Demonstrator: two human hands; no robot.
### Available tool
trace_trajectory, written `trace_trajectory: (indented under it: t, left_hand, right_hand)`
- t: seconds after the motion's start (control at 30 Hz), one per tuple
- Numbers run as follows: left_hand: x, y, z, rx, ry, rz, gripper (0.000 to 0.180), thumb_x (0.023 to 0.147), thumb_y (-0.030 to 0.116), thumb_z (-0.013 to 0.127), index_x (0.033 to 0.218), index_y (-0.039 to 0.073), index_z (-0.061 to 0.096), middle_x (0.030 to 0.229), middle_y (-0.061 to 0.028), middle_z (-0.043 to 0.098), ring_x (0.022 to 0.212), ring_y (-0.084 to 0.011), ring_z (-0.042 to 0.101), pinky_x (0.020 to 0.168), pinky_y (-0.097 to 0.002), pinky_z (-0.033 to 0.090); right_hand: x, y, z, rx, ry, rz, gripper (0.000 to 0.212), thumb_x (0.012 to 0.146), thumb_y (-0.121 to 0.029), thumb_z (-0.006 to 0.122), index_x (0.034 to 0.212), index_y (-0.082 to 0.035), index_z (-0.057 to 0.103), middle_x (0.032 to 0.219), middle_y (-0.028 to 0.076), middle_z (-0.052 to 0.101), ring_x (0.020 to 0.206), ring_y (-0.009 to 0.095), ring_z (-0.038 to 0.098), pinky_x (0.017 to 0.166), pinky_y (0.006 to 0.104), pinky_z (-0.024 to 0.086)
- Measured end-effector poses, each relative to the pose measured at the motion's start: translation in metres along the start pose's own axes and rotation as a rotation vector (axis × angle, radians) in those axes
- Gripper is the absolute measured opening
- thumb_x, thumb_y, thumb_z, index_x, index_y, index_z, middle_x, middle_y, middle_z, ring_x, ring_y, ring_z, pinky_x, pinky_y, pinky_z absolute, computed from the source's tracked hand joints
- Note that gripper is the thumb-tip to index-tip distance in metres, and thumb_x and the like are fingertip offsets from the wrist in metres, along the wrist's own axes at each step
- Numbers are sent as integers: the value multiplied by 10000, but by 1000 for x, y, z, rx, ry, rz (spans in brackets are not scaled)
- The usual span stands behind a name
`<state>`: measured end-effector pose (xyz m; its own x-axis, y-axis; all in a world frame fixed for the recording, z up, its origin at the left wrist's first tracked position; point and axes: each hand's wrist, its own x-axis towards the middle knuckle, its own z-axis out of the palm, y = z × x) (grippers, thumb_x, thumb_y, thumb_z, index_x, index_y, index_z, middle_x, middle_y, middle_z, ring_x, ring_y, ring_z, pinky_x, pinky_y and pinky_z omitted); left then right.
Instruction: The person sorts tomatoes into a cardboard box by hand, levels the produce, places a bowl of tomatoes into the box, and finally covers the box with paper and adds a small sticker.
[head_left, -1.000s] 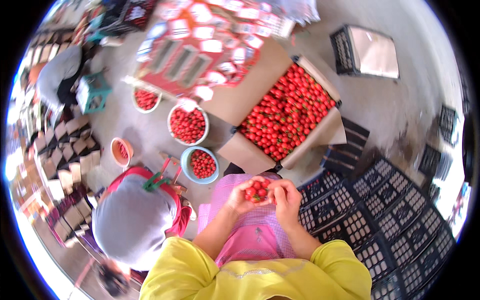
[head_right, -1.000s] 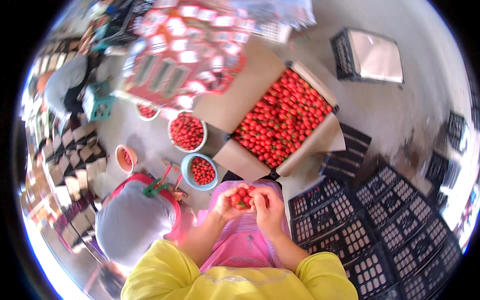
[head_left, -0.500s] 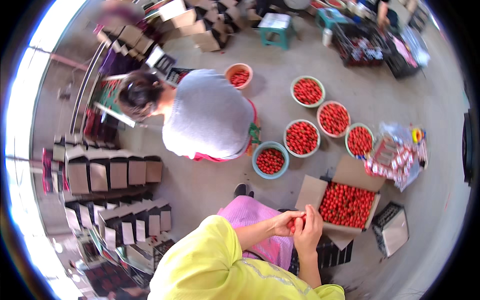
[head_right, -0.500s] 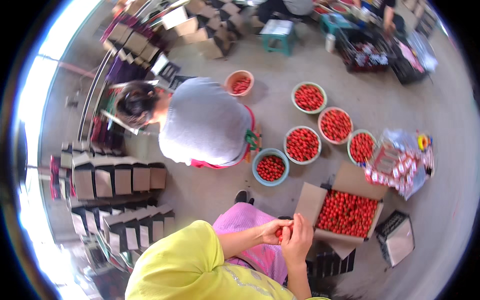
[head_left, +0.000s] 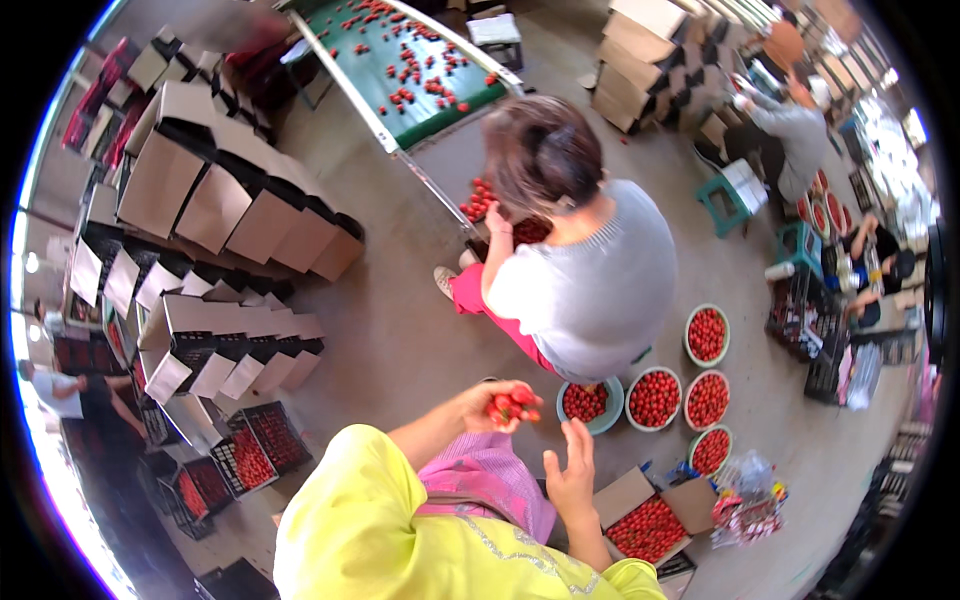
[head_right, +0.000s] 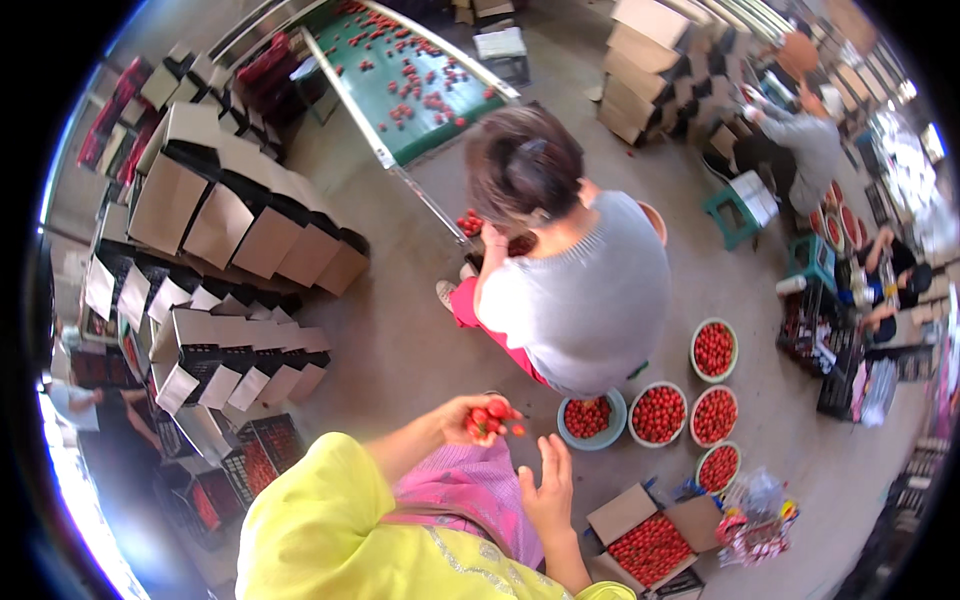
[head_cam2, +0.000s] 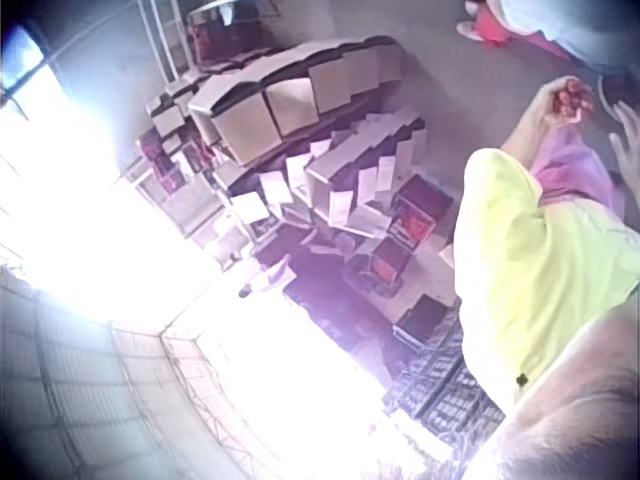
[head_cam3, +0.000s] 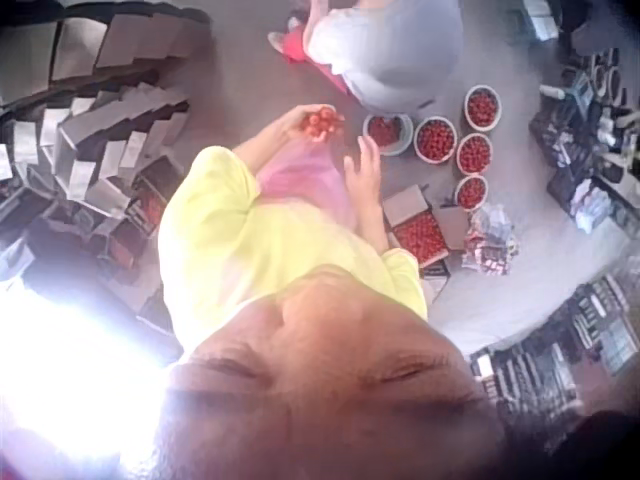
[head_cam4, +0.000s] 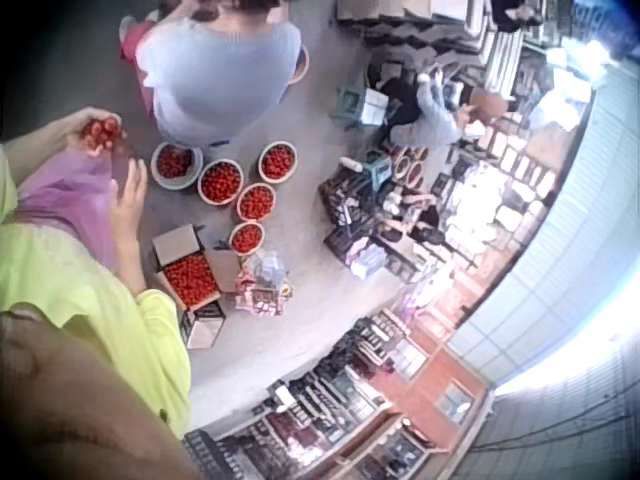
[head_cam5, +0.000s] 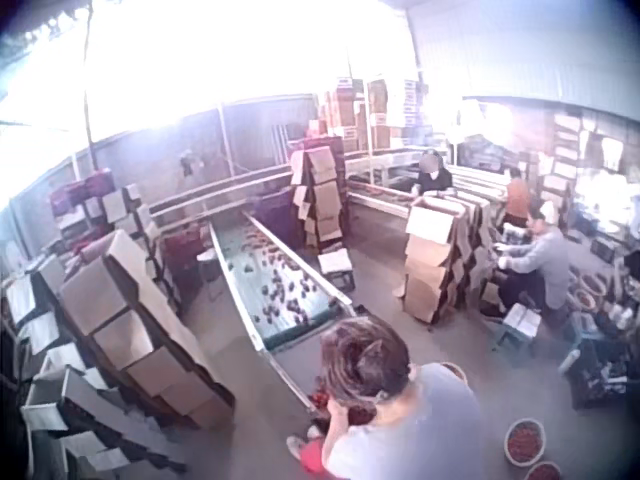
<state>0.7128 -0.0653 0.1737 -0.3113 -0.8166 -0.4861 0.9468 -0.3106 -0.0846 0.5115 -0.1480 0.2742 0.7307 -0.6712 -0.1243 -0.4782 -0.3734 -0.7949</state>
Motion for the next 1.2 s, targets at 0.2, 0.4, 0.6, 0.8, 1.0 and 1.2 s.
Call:
trace_trajectory:
  t: [0.2,0.4,0.6,0.8,1.0,1.2]
  left_hand:
    - [-12,164,-32,-185,85,326,362,886,361,459,1076,68,553,999,-88,586,831,-199,567,640,-306,493]
    - [88,285,-59,-186,225,576,376,868,346,541,1067,27,558,886,-105,603,843,-234,588,698,-369,516]
    - [112,313,-35,445,688,604,649,839,449,548,1393,258,269,1377,-45,341,1222,-316,367,977,-582,289]
    - [38,234,-170,430,873,662,180,847,266,536,901,113,615,885,4,584,730,-123,523,616,-284,415]
    - [-44,9,-259,1249,758,-44,307,799,291,554,968,53,648,835,-110,651,717,-179,609,623,-322,482]
    - [-53,-83,-100,2416,430,-526,482,773,378,594,1080,7,571,1053,-227,601,957,-356,594,846,-429,455]
  right_hand:
    - [46,-17,44,-105,-282,9,429,769,-136,615,1162,-9,501,1240,213,449,1125,383,456,931,424,396]
    - [65,-13,61,-153,-349,152,392,767,-129,610,1129,-8,525,1215,206,474,1089,384,481,913,421,405]
    - [62,-2,72,-213,-330,204,372,771,-130,600,1118,-14,531,1196,204,488,1060,384,493,894,418,416]
    - [20,6,73,-114,-353,281,363,785,-143,588,1122,-20,531,1133,183,538,1034,361,521,883,410,429]
    - [-130,100,70,-80,-471,784,463,798,-311,584,1134,5,541,1077,235,573,975,374,568,863,406,452]
    - [-278,147,99,49,-643,1296,528,794,-465,540,995,19,606,1017,268,597,967,377,585,849,414,455]
